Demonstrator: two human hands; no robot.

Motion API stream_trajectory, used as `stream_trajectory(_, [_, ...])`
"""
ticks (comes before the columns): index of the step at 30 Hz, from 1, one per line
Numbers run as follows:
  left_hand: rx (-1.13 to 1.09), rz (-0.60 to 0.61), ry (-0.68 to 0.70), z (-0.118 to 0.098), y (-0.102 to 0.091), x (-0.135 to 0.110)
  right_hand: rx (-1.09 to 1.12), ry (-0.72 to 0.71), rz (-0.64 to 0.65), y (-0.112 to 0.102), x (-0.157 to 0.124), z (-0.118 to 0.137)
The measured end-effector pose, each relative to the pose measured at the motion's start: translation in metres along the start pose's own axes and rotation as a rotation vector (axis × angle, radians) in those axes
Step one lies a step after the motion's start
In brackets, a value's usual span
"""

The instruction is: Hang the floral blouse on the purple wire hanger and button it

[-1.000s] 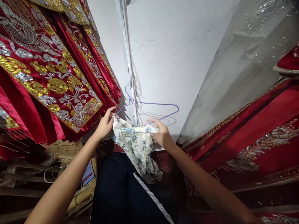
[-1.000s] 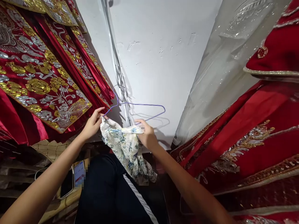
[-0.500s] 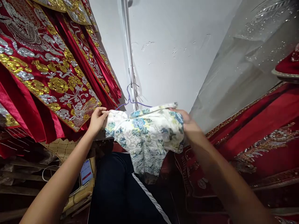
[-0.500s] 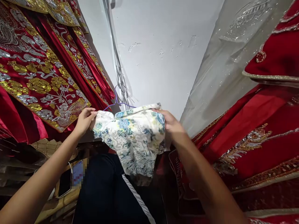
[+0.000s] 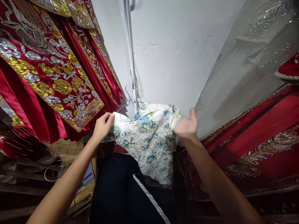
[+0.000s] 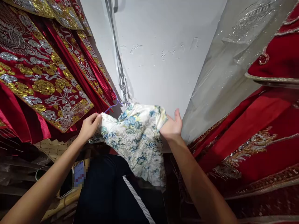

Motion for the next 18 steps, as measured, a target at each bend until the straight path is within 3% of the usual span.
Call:
stream_trajectory(2, [0.006, -0.025, -0.008, -0.005, 0.002, 0.004, -0.016, -0.054, 0.033, 0.009, 0.006, 0.023])
stream_trajectory(4, [0.025, -0.070, -0.022, -0.009, 0.003, 0.009, -0.052, -0.051, 0.145, 0.030, 0.004, 0.041])
stream_trajectory(7, [-0.055, -0.113, -0.040, -0.012, 0.001, 0.011, -0.066, 0.049, 0.563, 0.072, -0.021, 0.052])
stream_trajectory(9, [-0.178, -0.067, -0.011, -0.019, 0.004, 0.003, -0.163, 0.042, 0.820, 0.091, -0.043, 0.048])
stream_trajectory(11, [-0.295, 0.007, 0.051, -0.033, 0.010, -0.013, -0.416, -0.119, 0.810, 0.096, -0.051, 0.039])
stream_trajectory(14, [-0.564, 0.115, 0.104, -0.066, 0.022, -0.043, -0.833, -0.425, 0.588, 0.098, -0.052, 0.022])
stream_trajectory(18, [-0.933, 0.472, 0.022, -0.109, 0.042, -0.073, -1.042, -0.644, 0.647, 0.116, -0.062, -0.001])
Point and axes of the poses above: each hand's wrist, its own x-axis towards the middle knuckle, its own y-axis out of the palm, z = x × y, the point moved 5 cm from there along x, towards the middle knuckle, and after that the axes turned 14 degrees about -y, right-handed, at the moved point
